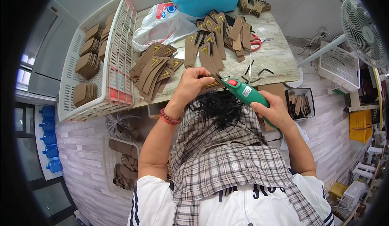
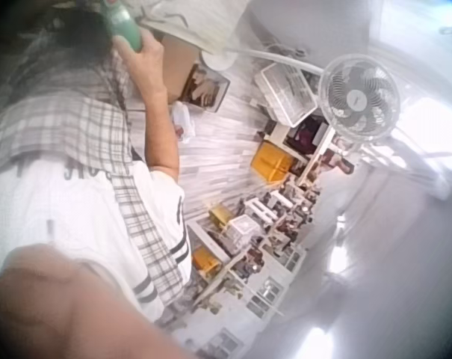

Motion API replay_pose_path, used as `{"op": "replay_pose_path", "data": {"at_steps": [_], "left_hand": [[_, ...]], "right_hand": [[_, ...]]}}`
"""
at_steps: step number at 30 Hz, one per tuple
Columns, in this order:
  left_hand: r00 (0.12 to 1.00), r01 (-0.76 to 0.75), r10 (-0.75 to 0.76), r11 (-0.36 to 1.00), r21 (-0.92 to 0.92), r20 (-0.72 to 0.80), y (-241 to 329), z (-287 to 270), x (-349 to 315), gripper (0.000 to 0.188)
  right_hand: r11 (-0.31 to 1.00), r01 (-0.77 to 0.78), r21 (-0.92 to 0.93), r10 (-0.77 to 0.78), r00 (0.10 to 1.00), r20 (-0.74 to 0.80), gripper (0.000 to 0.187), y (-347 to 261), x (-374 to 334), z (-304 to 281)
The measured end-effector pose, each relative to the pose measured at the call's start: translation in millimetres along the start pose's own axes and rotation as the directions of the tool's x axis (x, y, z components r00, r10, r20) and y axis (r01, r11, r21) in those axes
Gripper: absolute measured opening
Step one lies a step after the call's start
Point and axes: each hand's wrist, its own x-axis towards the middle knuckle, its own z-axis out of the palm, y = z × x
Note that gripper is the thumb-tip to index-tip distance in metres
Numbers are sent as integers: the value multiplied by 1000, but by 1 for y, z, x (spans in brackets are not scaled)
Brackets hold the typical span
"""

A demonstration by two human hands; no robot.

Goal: The person uses a green rotary cutter to trim the edges of small brown cardboard pieces on a table. They handle each piece individually, rotate it as needed, and place trimmed pieces into a nearby basket. The workspace includes a white basket, a blue bin, and a fan in the background.

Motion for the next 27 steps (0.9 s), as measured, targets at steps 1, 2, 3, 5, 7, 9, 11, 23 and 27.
{"op": "replay_pose_path", "data": {"at_steps": [1,2,3,5,7,9,11,23,27], "left_hand": [[1000,7,-7,1000,1,14,-3,0,1,11],[1000,14,-14,1000,2,28,-6,-1,1,11],[999,20,-20,1000,3,41,-8,-1,2,11],[999,15,-15,1000,-19,28,-2,1,0,10],[999,31,-29,998,-61,31,-1,-1,-1,10],[997,71,-71,995,-77,3,4,-7,-5,8],[998,54,-55,996,-65,-23,6,-13,-5,6],[997,78,-78,996,-49,12,-4,-17,-3,7],[997,81,-81,994,-77,4,-1,-19,-5,6]], "right_hand": [[1000,-11,-2,11,1000,7,33,-2,1,1],[1000,5,-10,-5,1000,6,33,-3,3,2],[1000,21,-19,-21,1000,5,33,-5,4,4],[999,43,-24,-43,999,-8,33,-5,8,7],[998,62,-18,-62,998,-23,33,-4,12,10],[1000,17,-19,-17,1000,0,34,-2,12,7],[999,-22,-27,22,1000,9,35,-4,8,5],[1000,1,-19,0,1000,28,33,-1,14,9],[1000,-19,-24,19,1000,24,33,-3,11,9]]}}
